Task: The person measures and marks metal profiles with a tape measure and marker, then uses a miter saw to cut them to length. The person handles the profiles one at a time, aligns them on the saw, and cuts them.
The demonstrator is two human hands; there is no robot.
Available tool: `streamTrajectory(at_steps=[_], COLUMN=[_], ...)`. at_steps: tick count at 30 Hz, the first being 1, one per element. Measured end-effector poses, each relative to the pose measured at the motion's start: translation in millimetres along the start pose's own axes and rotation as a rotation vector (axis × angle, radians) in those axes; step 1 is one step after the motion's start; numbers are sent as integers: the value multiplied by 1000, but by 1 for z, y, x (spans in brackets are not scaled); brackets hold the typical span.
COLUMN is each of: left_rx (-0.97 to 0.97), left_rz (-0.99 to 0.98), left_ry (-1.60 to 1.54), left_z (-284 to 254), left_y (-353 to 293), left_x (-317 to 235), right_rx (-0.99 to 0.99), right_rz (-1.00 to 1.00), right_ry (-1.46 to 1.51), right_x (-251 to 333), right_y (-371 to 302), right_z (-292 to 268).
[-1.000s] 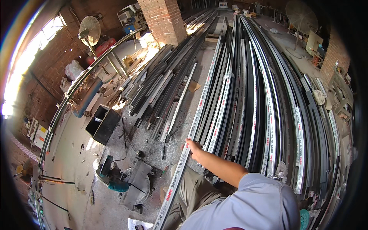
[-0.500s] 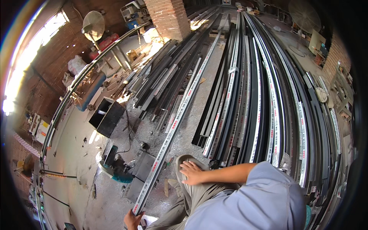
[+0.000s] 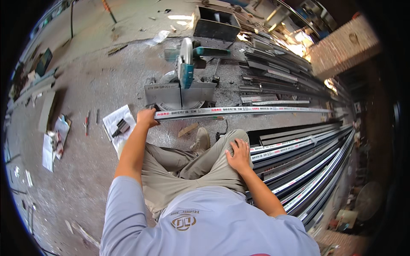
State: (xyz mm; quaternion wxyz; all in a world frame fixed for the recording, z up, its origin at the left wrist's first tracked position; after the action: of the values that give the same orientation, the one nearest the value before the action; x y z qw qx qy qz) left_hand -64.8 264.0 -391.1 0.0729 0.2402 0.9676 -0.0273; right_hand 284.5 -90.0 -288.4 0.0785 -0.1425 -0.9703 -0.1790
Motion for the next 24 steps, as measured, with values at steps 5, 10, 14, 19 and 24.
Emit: streamTrajectory(at_steps=[5,10,14,19,24], left_rx=[-6,-182,-176,-147,-123], left_rz=[-114,-270,-562,-695,-735], left_ry=[-48,-187,-492,-583,-639], left_z=[23,37,66,88,77], left_y=[-13,-33,-42,-43,-45], left_x=[33,29,63,89,83], right_rx=[18,30,55,21,2], right_rz=[-30,-50,-53,-74,-63], right_ry=[8,-30,-33,-47,-64], right_x=[3,-3,3,8,5], right_y=[5,-3,0,2,-4], right_z=[-1,1,-4,-3,-3])
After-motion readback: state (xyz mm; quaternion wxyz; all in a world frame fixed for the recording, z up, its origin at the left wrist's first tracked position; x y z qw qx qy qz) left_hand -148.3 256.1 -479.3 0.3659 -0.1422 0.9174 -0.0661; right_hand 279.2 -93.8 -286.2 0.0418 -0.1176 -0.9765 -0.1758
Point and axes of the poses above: each hand's wrist, its own y-axis towards the middle knuckle, its own z-axis out of the palm, x = y × z, the point moved 3 cm from there along y, towards the middle knuckle, and after that the axes turned 15 degrees about -x, right-handed, at the moved point
